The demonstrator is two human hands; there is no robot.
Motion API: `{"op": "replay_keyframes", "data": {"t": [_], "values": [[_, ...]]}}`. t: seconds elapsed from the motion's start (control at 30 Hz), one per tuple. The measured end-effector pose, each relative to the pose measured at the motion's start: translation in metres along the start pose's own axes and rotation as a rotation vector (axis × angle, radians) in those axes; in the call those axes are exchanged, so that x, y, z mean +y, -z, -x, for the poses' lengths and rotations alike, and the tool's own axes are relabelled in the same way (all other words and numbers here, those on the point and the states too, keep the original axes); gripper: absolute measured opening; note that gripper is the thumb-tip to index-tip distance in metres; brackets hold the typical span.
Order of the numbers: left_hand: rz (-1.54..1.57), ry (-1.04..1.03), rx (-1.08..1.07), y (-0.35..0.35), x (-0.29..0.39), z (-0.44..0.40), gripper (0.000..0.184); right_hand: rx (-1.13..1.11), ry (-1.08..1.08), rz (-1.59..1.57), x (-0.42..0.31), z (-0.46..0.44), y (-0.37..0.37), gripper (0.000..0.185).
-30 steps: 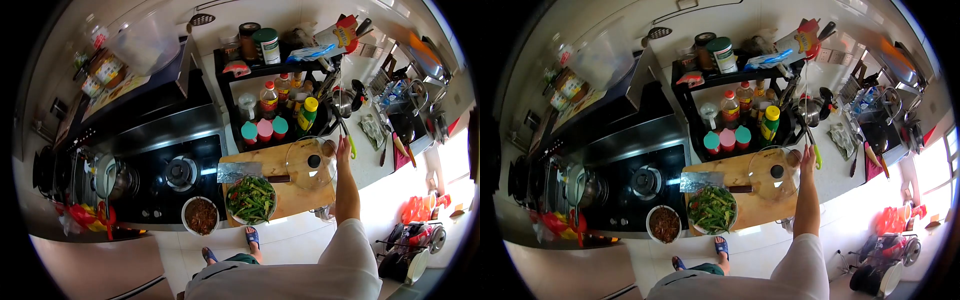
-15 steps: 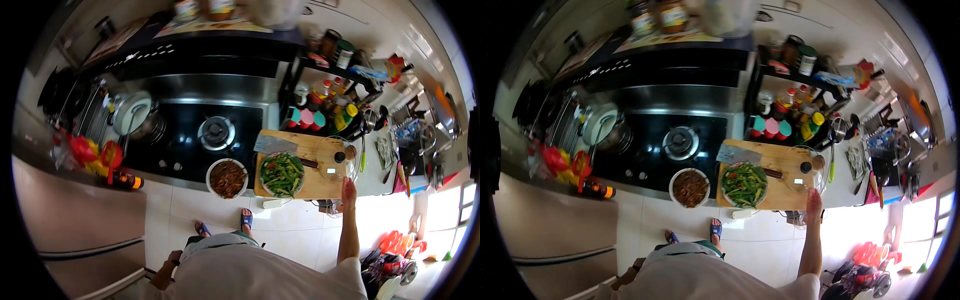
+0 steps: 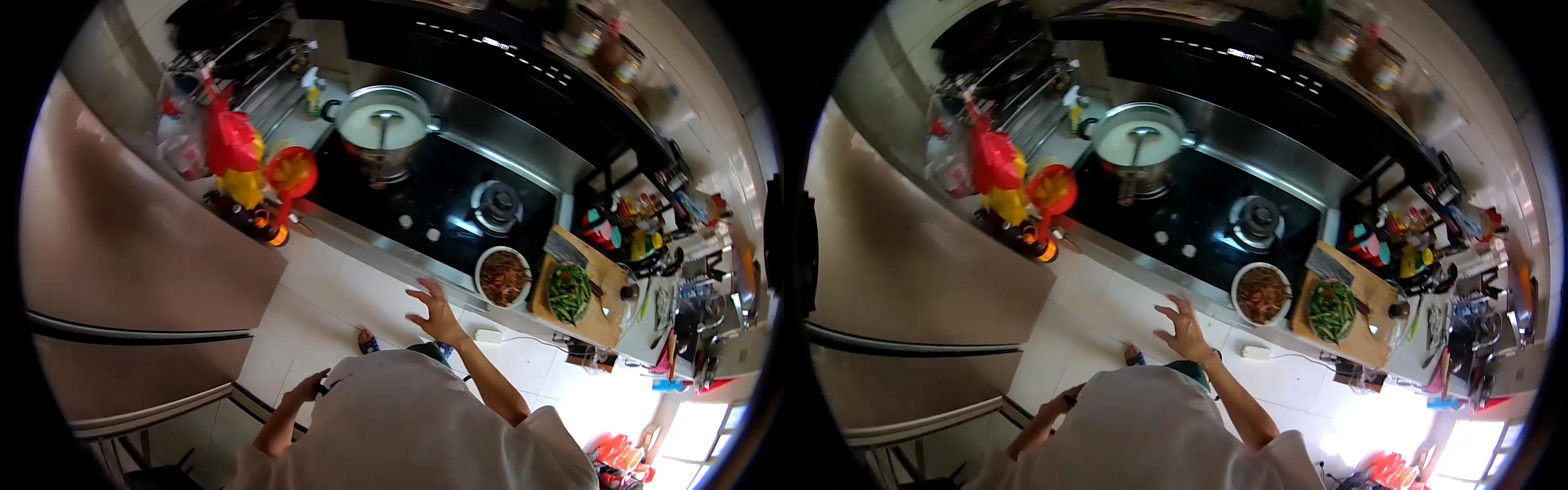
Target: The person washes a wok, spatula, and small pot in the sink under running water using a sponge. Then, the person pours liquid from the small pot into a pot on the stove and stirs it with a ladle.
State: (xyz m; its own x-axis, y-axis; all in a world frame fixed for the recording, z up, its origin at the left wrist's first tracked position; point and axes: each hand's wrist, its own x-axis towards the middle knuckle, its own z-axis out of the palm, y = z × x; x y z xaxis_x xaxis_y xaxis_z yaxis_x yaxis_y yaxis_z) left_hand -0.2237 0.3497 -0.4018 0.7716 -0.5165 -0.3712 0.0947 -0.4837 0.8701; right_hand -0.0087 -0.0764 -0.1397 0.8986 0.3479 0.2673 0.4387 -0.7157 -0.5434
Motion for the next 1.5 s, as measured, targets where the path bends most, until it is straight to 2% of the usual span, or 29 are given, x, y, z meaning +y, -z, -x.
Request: {"op": "replay_keyframes", "data": {"t": [0.07,0.13,0.2,0.27,0.43,0.53,0.57,0.67,0.8,0.9,0.97,1.07,1.13,1.2,1.23,1.33,1.4,1.47,1.5], "values": [[0.115,0.177,0.003,0.005,0.026,0.03,0.074,-0.15,-0.495,-0.787,-0.018,-0.034,-0.02,0.045],[0.169,0.341,0.027,0.017,0.078,0.046,0.072,0.08,-0.284,-0.483,-0.017,-0.073,-0.023,0.044],[0.197,0.398,0.072,0.026,0.1,0.047,0.07,0.273,-0.131,-0.291,-0.024,-0.133,-0.006,0.042],[0.211,0.436,0.116,0.037,0.115,0.041,0.067,0.306,-0.143,-0.134,-0.027,-0.183,0.002,0.043],[0.219,0.461,0.177,0.074,0.133,0.016,0.062,0.084,-0.306,0.101,-0.038,-0.263,0.008,0.058],[0.209,0.464,0.194,0.111,0.145,-0.005,0.059,-0.017,-0.198,0.118,0.01,-0.284,-0.009,0.068],[0.208,0.477,0.192,0.121,0.154,-0.01,0.059,0.023,-0.11,0.068,0.027,-0.286,-0.014,0.073],[0.174,0.49,0.176,0.157,0.174,-0.036,0.056,-0.015,-0.189,0.083,0.035,-0.289,-0.001,0.07],[0.099,0.391,0.136,0.197,0.176,-0.075,0.054,-0.077,-0.343,0.301,0.021,-0.296,0.044,0.059],[0.015,0.007,0.187,0.194,0.09,-0.086,0.064,-0.091,-0.283,0.391,0.024,-0.291,0.069,0.048],[-0.276,-0.004,0.045,0.222,0.096,-0.107,0.071,-0.07,-0.264,0.401,0.019,-0.286,0.086,0.041],[-0.255,0.135,-0.08,0.256,0.108,-0.134,0.078,-0.134,-0.311,0.399,0.008,-0.28,0.107,0.038],[-0.342,0.039,-0.145,0.269,0.089,-0.149,0.08,-0.183,-0.345,0.391,-0.004,-0.28,0.122,0.036],[-0.418,-0.057,-0.176,0.304,0.132,-0.166,0.08,-0.261,-0.391,0.382,-0.015,-0.284,0.136,0.037],[-0.446,-0.121,-0.225,0.311,0.127,-0.176,0.08,-0.286,-0.388,0.401,-0.018,-0.284,0.141,0.035],[-0.45,-0.031,-0.282,0.333,0.124,-0.183,0.078,-0.321,-0.325,0.4,-0.025,-0.287,0.149,0.028],[-0.166,-0.066,-0.237,0.326,0.069,-0.186,0.076,-0.354,-0.35,0.339,-0.038,-0.295,0.149,0.025],[-0.096,-0.107,-0.194,0.335,0.075,-0.183,0.075,-0.347,-0.303,0.312,-0.043,-0.298,0.144,0.023],[-0.169,-0.135,-0.173,0.341,0.087,-0.177,0.074,-0.328,-0.311,0.26,-0.042,-0.298,0.137,0.028]]}}
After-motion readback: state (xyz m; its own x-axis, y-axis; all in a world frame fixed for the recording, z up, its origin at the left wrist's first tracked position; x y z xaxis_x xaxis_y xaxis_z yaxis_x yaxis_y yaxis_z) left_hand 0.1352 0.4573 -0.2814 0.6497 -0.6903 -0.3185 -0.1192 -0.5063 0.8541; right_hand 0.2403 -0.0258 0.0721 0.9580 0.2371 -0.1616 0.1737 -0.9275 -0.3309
